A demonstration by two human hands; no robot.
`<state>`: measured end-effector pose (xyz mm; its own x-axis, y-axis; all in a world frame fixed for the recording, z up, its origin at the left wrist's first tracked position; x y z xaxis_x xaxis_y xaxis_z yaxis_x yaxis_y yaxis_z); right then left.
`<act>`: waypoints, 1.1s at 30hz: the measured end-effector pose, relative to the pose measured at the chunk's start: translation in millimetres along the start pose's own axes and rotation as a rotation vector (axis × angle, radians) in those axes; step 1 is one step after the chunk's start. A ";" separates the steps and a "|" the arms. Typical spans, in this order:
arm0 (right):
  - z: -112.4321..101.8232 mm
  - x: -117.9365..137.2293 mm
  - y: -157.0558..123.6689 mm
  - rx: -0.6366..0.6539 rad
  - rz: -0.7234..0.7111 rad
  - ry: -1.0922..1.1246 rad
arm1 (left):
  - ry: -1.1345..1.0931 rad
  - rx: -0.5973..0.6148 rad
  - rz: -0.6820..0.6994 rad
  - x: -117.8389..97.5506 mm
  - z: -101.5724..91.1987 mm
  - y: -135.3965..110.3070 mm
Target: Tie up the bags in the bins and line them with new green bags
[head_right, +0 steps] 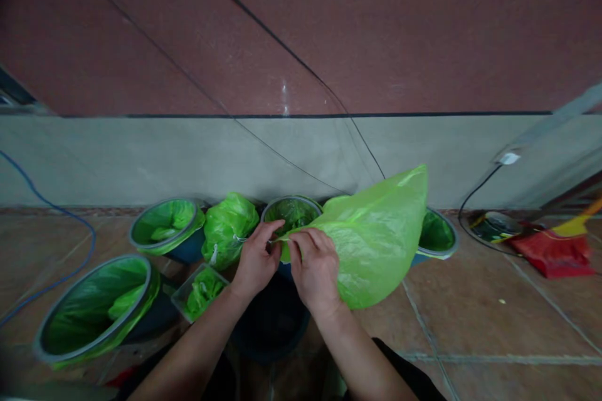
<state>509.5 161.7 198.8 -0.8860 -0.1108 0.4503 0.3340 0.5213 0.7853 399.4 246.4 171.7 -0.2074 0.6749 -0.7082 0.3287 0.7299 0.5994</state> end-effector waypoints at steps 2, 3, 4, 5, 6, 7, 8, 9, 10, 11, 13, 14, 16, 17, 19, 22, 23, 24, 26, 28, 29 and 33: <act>-9.1 0.8 3.9 -0.075 -0.011 0.036 | 0.048 0.015 -0.030 3.3 2.2 -2.0; -13.8 0.9 6.1 -0.104 -0.010 0.053 | 0.071 0.026 -0.050 5.3 3.2 -3.0; -18.8 0.6 8.3 -0.131 -0.005 0.065 | 0.094 0.042 -0.073 7.6 4.2 -3.8; -24.0 -0.3 10.8 -0.154 0.002 0.072 | 0.117 0.061 -0.101 10.2 4.9 -4.3; -29.7 -2.3 13.4 -0.182 0.014 0.070 | 0.142 0.078 -0.132 13.4 5.3 -4.7; -35.9 -5.7 16.1 -0.216 0.034 0.057 | 0.167 0.091 -0.165 16.9 5.1 -4.7; -42.5 -10.9 18.6 -0.257 0.063 0.034 | 0.192 0.096 -0.200 20.7 4.1 -4.5; -49.2 -17.7 20.9 -0.301 0.100 0.003 | 0.209 0.091 -0.232 24.5 2.3 -3.9; -55.9 -25.8 22.8 -0.349 0.142 -0.028 | 0.220 0.076 -0.263 28.2 -0.3 -3.2; -62.7 -34.9 24.2 -0.400 0.186 -0.058 | 0.225 0.054 -0.291 31.6 -3.6 -2.3; -75.7 -53.9 25.9 -0.500 0.268 -0.101 | 0.253 0.029 -0.325 36.8 -10.0 -0.5; -81.5 -62.7 26.7 -0.539 0.299 -0.116 | 0.286 0.032 -0.330 38.5 -13.0 0.3; -92.0 -77.3 28.5 -0.590 0.339 -0.147 | 0.383 0.060 -0.330 40.8 -18.9 1.8; -96.9 -82.9 29.7 -0.609 0.349 -0.163 | 0.433 0.071 -0.331 41.8 -22.3 2.6; -106.1 -91.8 32.0 -0.650 0.358 -0.174 | 0.514 0.057 -0.345 43.6 -31.0 4.3; -118.0 -101.0 34.2 -0.737 0.362 -0.151 | 0.591 0.002 -0.370 46.4 -44.4 7.2; -120.9 -103.4 34.7 -0.763 0.367 -0.147 | 0.598 -0.021 -0.386 47.9 -48.1 8.0; -123.0 -105.5 35.2 -0.780 0.375 -0.149 | 0.586 -0.046 -0.406 49.9 -51.3 8.7; -125.6 -108.7 35.9 -0.800 0.409 -0.170 | 0.474 -0.107 -0.482 55.9 -55.4 9.4; -126.2 -111.4 36.6 -0.800 0.456 -0.191 | 0.226 -0.183 -0.639 65.2 -56.6 7.7; -126.2 -112.8 36.8 -0.800 0.475 -0.190 | 0.058 -0.208 -0.751 70.3 -55.3 5.6; -125.9 -123.7 36.0 -0.840 0.530 -0.149 | -0.579 -0.132 -1.129 72.2 -43.0 -1.6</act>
<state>671.7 87.6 224.9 -0.5694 0.0993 0.8161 0.7650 -0.2994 0.5702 344.2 298.5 135.7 0.1306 -0.4468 -0.8851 0.1326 0.8926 -0.4310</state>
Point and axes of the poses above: each hand's wrist, its own y-axis towards the middle knuckle, its own z-axis out of the palm, x = y × z, the point moved 5 cm from there along y, towards the middle knuckle, and after that the axes turned 9 degrees about -x, right-handed, at the moved point
